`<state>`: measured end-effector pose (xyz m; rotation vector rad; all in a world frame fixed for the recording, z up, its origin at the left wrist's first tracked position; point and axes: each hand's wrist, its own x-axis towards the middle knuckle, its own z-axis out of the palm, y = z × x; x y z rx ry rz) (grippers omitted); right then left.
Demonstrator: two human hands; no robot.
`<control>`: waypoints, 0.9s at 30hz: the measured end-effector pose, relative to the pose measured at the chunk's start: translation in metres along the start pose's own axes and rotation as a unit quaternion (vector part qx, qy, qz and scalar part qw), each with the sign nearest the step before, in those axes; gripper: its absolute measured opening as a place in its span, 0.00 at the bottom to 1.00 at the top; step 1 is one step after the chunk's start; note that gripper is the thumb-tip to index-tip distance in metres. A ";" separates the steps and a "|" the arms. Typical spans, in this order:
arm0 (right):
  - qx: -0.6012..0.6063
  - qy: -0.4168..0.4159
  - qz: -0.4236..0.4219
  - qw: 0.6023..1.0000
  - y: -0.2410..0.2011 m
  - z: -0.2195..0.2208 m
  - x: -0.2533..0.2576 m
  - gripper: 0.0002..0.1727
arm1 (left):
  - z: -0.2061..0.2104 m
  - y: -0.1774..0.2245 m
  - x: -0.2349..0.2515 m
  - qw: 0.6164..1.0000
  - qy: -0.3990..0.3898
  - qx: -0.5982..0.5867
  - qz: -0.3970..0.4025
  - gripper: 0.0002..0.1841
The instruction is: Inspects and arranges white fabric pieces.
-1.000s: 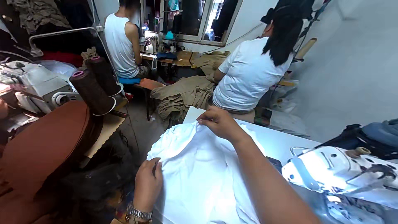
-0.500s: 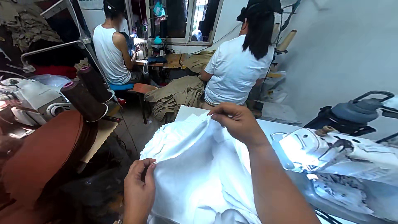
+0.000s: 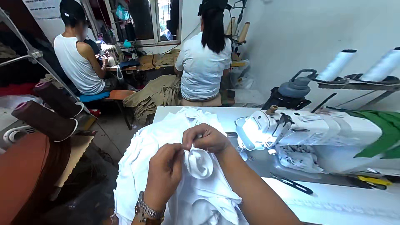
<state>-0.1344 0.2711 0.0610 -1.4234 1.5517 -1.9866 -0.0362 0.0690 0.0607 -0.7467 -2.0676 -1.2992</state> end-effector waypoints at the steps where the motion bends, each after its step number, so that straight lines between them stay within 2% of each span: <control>1: 0.002 0.022 0.008 1.000 -0.001 0.004 0.000 0.07 | 0.003 -0.001 0.001 1.000 0.006 -0.008 -0.007 0.08; 8: -0.019 0.090 0.041 0.995 0.001 0.011 0.001 0.11 | 0.009 -0.015 0.001 0.998 0.028 -0.055 -0.020 0.06; 13: -0.018 0.081 0.081 0.993 0.008 0.012 0.001 0.07 | 0.010 -0.021 0.002 0.997 0.028 -0.072 -0.025 0.06; 20: 0.034 0.073 0.071 0.994 0.017 0.012 0.002 0.13 | 0.008 -0.023 0.002 0.995 0.048 -0.066 -0.062 0.06; 23: -0.076 0.176 0.054 0.980 0.011 0.018 0.004 0.15 | 0.009 -0.025 0.002 0.994 0.065 -0.045 -0.077 0.05; 25: -0.171 0.267 0.035 0.948 -0.005 0.026 0.005 0.10 | 0.009 -0.027 0.001 0.990 0.075 -0.052 -0.110 0.06; 27: -0.248 0.273 -0.013 0.929 -0.022 0.031 -0.005 0.04 | 0.007 -0.032 0.000 0.983 0.086 -0.068 -0.144 0.07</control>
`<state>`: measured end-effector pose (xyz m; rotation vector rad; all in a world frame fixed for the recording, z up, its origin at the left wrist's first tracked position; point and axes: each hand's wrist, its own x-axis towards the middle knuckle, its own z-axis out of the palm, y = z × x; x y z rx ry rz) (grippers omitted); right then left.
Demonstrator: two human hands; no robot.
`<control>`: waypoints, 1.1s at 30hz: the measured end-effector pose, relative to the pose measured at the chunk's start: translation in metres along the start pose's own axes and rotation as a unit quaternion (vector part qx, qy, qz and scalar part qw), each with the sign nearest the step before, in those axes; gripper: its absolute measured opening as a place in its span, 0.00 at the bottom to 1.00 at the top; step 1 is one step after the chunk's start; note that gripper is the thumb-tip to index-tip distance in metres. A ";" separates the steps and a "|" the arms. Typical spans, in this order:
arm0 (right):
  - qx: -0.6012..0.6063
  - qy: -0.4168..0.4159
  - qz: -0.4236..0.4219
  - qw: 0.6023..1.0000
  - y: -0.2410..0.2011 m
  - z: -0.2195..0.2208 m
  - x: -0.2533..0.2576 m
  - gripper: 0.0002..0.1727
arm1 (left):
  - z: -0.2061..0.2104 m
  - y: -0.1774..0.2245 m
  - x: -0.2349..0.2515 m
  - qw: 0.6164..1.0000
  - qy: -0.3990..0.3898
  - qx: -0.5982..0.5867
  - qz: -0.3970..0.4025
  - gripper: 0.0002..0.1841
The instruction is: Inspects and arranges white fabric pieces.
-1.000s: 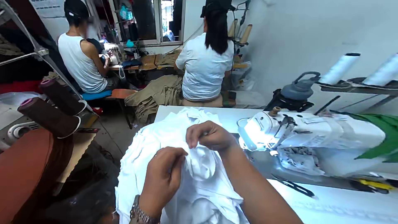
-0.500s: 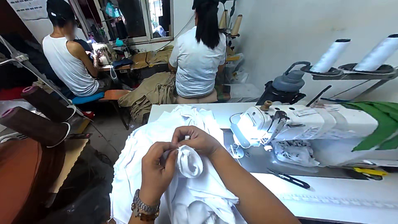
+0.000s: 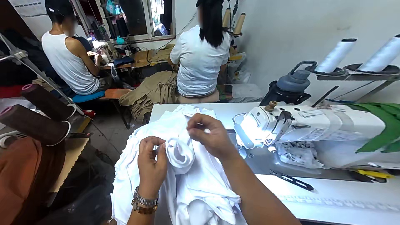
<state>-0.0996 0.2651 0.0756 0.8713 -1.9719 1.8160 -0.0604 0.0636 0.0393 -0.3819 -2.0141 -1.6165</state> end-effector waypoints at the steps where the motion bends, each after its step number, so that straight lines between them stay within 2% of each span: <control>1: -0.028 -0.032 -0.043 0.998 -0.008 -0.006 -0.007 0.07 | -0.002 -0.002 0.000 1.000 0.005 -0.007 -0.015 0.07; 3: -0.083 -0.120 -0.127 0.981 -0.020 -0.009 -0.022 0.08 | -0.006 -0.005 0.001 0.999 0.015 -0.018 -0.037 0.07; 5: -0.173 -0.170 -0.176 0.954 -0.023 -0.002 -0.034 0.07 | -0.007 -0.005 0.002 0.998 0.026 -0.028 -0.051 0.07; 8: -0.334 -0.175 -0.231 0.897 -0.022 0.011 -0.040 0.10 | -0.004 -0.005 0.002 0.997 0.031 -0.040 -0.055 0.07; 11: -0.395 -0.160 -0.257 0.867 -0.016 0.020 -0.035 0.09 | -0.003 -0.003 0.001 0.998 0.036 -0.039 -0.046 0.07; 13: -0.389 -0.158 -0.259 0.870 -0.013 0.022 -0.033 0.09 | -0.005 -0.003 0.001 0.998 0.038 -0.038 -0.036 0.08; 17: -0.281 -0.171 -0.207 0.921 -0.020 0.013 -0.032 0.09 | -0.012 -0.005 0.005 0.997 0.056 -0.033 -0.028 0.08; 19: -0.248 -0.179 -0.200 0.931 -0.024 0.010 -0.032 0.09 | -0.012 -0.005 0.007 0.997 0.065 -0.040 -0.024 0.08; 21: -0.272 -0.179 -0.215 0.921 -0.022 0.013 -0.033 0.08 | -0.009 -0.003 0.006 0.997 0.063 -0.048 -0.025 0.08; 25: -0.379 -0.155 -0.267 0.872 -0.017 0.024 -0.028 0.10 | -0.006 0.001 0.005 0.997 0.051 -0.055 -0.027 0.08; 28: -0.427 -0.132 -0.273 0.852 -0.010 0.028 -0.024 0.10 | -0.006 -0.001 0.005 0.997 0.049 -0.056 -0.018 0.08; 30: -0.421 -0.127 -0.268 0.857 -0.004 0.026 -0.024 0.09 | -0.007 -0.001 0.005 0.998 0.048 -0.045 -0.017 0.08; 33: -0.326 -0.152 -0.229 0.905 -0.008 0.019 -0.025 0.09 | -0.011 -0.002 0.006 0.999 0.045 -0.022 -0.008 0.08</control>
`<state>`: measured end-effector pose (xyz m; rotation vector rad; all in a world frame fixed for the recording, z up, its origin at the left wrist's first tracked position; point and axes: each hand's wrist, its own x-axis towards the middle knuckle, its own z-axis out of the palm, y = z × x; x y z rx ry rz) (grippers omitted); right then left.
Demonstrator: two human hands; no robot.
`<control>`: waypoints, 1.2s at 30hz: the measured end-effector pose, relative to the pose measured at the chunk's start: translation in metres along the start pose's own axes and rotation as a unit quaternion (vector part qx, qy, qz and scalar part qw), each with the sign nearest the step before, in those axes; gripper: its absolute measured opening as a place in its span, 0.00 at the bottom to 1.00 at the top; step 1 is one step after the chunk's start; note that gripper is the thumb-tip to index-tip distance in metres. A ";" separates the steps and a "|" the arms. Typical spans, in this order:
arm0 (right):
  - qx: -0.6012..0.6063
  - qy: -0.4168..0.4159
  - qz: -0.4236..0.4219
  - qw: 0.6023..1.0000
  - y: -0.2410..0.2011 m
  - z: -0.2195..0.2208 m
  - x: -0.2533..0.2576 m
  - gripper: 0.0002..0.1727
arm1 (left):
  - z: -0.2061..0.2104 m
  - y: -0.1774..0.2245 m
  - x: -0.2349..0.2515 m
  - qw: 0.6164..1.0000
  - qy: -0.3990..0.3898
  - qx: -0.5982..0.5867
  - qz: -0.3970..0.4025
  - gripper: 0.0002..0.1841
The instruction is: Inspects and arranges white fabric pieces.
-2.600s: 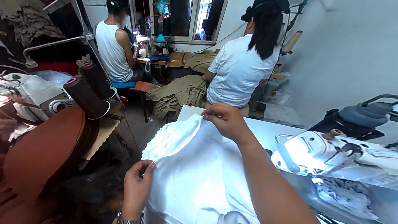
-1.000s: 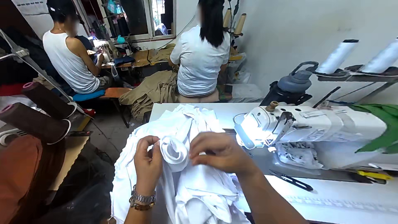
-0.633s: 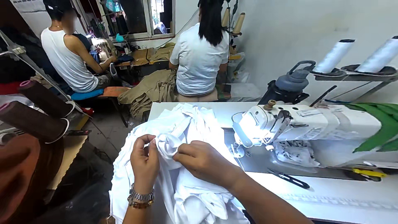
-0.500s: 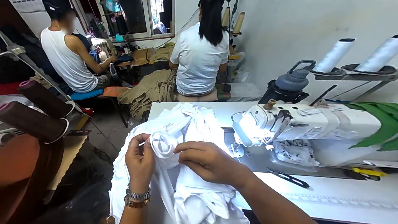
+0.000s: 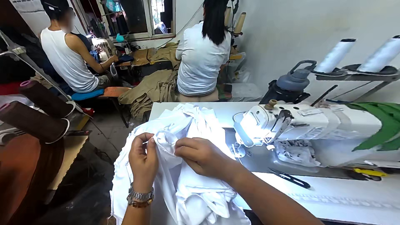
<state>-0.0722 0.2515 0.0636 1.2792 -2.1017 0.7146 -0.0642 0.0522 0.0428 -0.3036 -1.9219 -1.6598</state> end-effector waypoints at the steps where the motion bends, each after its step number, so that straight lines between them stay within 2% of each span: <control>1: 0.063 -0.007 0.007 0.998 -0.003 -0.004 0.000 0.09 | 0.000 0.000 0.000 1.000 -0.001 0.003 0.002 0.08; 2: 0.110 -0.012 0.012 0.994 -0.005 -0.008 0.001 0.09 | 0.000 -0.001 0.000 1.000 -0.002 0.002 0.004 0.08; 4: 0.115 -0.025 0.027 0.993 -0.009 -0.015 0.003 0.08 | 0.001 -0.001 0.000 1.000 -0.001 0.006 0.010 0.08; 8: -0.020 -0.049 0.069 0.996 -0.013 -0.036 0.006 0.13 | 0.000 0.000 0.001 0.999 0.009 0.044 0.029 0.08; 12: -0.009 0.065 0.161 0.985 -0.020 -0.046 0.001 0.10 | 0.005 0.004 -0.004 0.999 0.004 -0.035 0.038 0.10; 15: -0.002 0.157 0.255 0.954 -0.020 -0.031 -0.014 0.08 | 0.013 0.012 -0.010 0.992 -0.014 -0.129 0.000 0.10; 17: -0.002 0.176 0.292 0.940 -0.019 -0.018 -0.022 0.07 | 0.017 0.015 -0.014 0.981 -0.027 -0.187 -0.039 0.10; 21: -0.010 0.148 0.312 0.938 -0.019 -0.009 -0.027 0.14 | 0.017 0.019 -0.018 0.958 -0.050 -0.265 -0.102 0.11; 25: -0.003 0.116 0.313 0.943 -0.019 -0.013 -0.026 0.06 | 0.017 0.022 -0.019 0.938 -0.081 -0.297 -0.161 0.15; 28: -0.013 0.104 0.276 0.955 -0.023 -0.014 -0.027 0.05 | 0.019 0.025 -0.022 0.949 -0.152 -0.230 -0.150 0.17; 31: -0.026 0.086 0.265 0.960 -0.033 -0.016 -0.025 0.05 | 0.024 0.016 -0.021 0.966 -0.234 -0.092 -0.058 0.05; 33: -0.032 0.074 0.266 0.961 -0.036 -0.018 -0.027 0.07 | 0.028 0.013 -0.019 0.965 -0.261 -0.018 -0.020 0.15; 36: -0.037 0.071 0.253 0.964 -0.036 -0.017 -0.034 0.08 | 0.026 0.014 -0.016 0.955 -0.294 0.015 -0.023 0.11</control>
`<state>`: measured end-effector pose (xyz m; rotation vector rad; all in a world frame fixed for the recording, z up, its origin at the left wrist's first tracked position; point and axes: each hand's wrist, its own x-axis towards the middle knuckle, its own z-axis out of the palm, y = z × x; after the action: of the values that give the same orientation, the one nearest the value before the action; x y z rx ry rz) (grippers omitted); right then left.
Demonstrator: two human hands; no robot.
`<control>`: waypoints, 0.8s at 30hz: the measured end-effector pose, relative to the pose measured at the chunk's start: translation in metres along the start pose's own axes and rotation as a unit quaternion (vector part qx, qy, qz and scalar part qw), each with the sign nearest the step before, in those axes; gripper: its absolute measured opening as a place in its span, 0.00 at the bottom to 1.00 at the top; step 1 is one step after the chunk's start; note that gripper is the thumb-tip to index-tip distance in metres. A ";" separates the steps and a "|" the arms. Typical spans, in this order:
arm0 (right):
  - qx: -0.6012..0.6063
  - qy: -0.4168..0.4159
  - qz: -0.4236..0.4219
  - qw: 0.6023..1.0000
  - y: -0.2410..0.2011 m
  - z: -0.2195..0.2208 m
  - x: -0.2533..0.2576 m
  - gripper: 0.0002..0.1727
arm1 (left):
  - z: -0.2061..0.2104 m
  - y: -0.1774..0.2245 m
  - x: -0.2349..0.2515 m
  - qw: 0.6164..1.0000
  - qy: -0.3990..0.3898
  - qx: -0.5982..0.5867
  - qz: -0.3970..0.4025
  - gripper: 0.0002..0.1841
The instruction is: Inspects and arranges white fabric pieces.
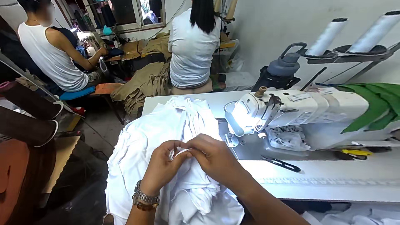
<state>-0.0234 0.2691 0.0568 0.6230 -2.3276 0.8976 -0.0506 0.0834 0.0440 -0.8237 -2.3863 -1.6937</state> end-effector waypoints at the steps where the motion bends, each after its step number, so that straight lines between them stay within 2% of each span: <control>1: 0.025 0.003 0.003 1.000 0.001 -0.001 -0.001 0.08 | 0.000 -0.001 -0.001 1.000 -0.005 -0.004 0.003 0.08; 3: 0.105 0.019 0.039 0.994 0.000 -0.004 -0.001 0.07 | 0.002 -0.002 -0.004 0.999 0.006 -0.033 -0.008 0.03; 6: 0.214 0.042 0.133 0.967 -0.005 -0.004 -0.004 0.09 | 0.008 -0.003 -0.008 0.995 0.020 -0.090 -0.039 0.03; 10: 0.244 0.078 0.167 0.952 0.000 0.003 -0.011 0.12 | 0.025 -0.004 -0.011 0.990 0.056 -0.113 -0.055 0.04; 12: 0.219 0.039 0.218 0.950 0.000 -0.001 -0.011 0.16 | 0.035 -0.005 -0.012 0.987 0.089 -0.123 -0.060 0.06; 14: 0.219 -0.027 0.291 0.931 0.001 -0.011 -0.007 0.20 | 0.043 -0.008 -0.015 0.981 0.118 -0.135 -0.068 0.06; 16: 0.249 -0.055 0.339 0.905 0.001 -0.017 -0.004 0.18 | 0.047 -0.012 -0.016 0.978 0.136 -0.144 -0.073 0.05; 19: 0.291 -0.031 0.317 0.902 -0.001 -0.018 -0.009 0.12 | 0.049 -0.013 -0.017 0.972 0.149 -0.161 -0.088 0.05; 24: 0.240 0.052 0.201 0.948 -0.003 -0.004 -0.017 0.12 | 0.046 -0.008 -0.018 0.968 0.145 -0.172 -0.110 0.04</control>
<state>-0.0077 0.2740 0.0494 0.2691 -2.1806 1.6716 -0.0288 0.1166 0.0131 -0.3162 -2.0828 -2.1801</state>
